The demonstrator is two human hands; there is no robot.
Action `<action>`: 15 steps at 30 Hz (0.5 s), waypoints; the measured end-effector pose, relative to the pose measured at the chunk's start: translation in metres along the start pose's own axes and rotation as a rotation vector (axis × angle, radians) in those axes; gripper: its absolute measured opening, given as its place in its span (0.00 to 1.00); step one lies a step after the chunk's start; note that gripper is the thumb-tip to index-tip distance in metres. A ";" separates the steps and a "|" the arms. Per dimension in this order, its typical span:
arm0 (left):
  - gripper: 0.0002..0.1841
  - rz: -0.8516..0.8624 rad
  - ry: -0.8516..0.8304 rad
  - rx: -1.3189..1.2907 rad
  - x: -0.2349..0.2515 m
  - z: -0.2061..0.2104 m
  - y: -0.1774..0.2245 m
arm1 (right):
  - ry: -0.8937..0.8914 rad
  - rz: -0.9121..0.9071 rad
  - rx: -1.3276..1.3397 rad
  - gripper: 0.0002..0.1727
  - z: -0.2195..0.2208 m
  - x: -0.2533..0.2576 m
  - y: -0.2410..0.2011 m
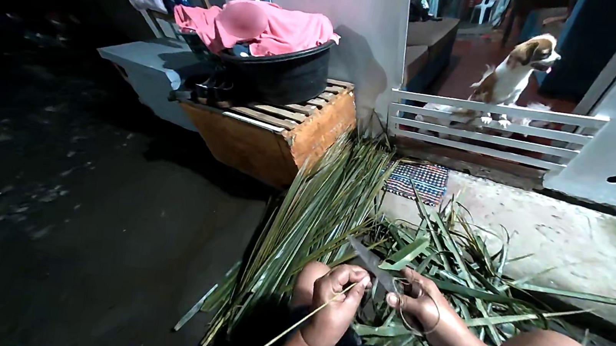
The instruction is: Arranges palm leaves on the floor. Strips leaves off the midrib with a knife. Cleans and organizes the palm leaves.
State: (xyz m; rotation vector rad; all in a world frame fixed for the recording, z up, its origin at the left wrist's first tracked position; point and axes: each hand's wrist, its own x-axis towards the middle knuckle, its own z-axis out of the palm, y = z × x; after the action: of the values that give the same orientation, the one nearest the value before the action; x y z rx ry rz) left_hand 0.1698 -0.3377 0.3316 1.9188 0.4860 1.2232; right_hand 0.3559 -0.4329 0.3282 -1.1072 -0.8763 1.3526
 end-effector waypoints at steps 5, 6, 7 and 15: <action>0.02 -0.003 -0.034 0.061 -0.008 0.000 0.000 | 0.216 0.084 0.001 0.32 -0.035 0.021 0.032; 0.02 -0.015 -0.047 0.083 -0.011 0.000 0.000 | 0.262 0.123 0.011 0.34 -0.046 0.026 0.042; 0.02 -0.033 -0.067 0.102 -0.014 -0.001 -0.002 | 0.298 0.161 0.019 0.39 -0.056 0.030 0.050; 0.04 -0.234 -0.244 0.167 -0.032 0.005 -0.017 | 0.357 0.437 -0.120 0.26 -0.074 0.044 0.078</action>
State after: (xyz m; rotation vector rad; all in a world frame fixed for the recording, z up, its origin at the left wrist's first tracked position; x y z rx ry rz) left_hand 0.1611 -0.3511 0.2982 2.0508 0.6773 0.8081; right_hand 0.4061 -0.4040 0.2274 -1.6424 -0.4711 1.3989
